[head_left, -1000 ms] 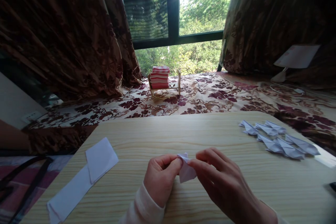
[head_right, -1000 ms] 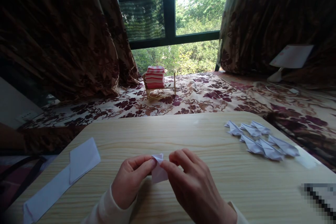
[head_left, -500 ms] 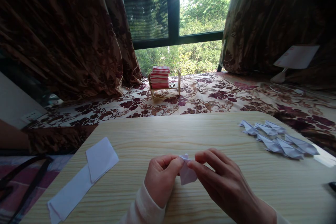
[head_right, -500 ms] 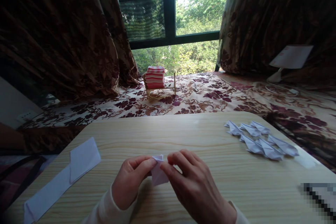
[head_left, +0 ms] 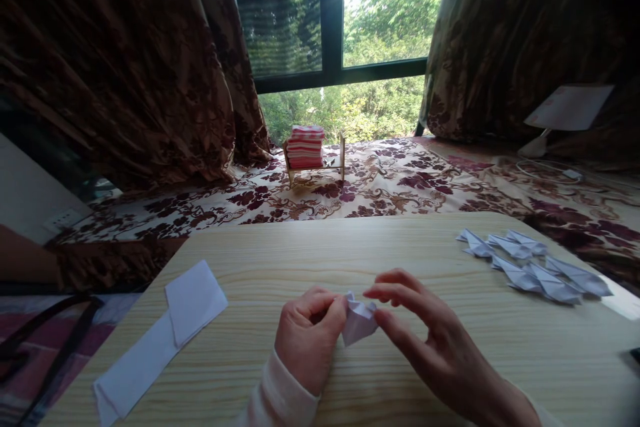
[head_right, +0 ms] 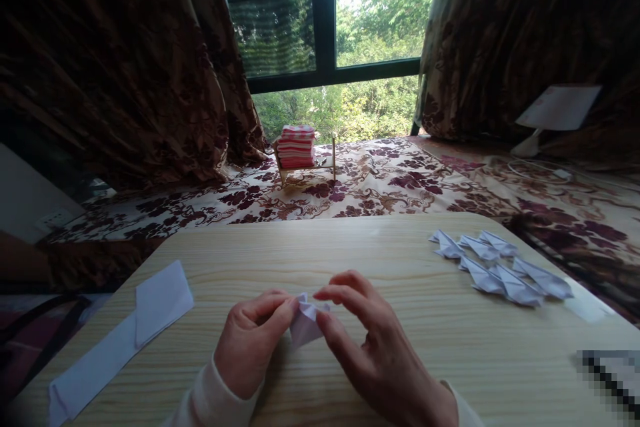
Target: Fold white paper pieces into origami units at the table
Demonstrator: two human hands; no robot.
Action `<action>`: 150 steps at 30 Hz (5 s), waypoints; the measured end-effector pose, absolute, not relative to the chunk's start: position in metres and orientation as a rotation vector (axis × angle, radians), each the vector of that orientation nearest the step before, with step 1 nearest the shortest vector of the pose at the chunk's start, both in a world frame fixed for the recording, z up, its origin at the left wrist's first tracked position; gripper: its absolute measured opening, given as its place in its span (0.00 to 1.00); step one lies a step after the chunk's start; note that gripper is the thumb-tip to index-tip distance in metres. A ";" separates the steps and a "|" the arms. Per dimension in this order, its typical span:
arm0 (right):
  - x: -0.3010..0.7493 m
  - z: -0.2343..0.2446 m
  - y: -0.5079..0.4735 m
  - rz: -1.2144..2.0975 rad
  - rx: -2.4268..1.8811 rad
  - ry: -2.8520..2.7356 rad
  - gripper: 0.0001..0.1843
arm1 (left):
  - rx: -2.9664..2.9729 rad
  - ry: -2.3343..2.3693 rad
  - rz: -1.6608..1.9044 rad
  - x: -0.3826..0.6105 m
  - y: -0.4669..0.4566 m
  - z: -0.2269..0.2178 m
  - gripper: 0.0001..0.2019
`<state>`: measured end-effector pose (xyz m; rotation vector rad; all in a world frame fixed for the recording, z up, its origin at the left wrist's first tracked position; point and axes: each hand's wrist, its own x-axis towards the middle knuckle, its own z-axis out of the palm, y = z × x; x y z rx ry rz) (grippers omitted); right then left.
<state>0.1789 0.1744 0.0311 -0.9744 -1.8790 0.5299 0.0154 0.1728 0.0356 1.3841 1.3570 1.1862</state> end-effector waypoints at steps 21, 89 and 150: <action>0.185 0.034 0.178 0.739 -0.963 -1.914 0.10 | 1.470 1.231 1.116 0.014 0.172 0.039 0.09; 0.177 0.025 0.178 0.775 -1.303 -1.696 0.14 | 1.156 1.366 1.131 0.022 0.169 0.032 0.12; 0.198 0.042 0.178 0.707 -1.102 -2.259 0.15 | 1.308 1.348 0.971 0.023 0.167 0.036 0.18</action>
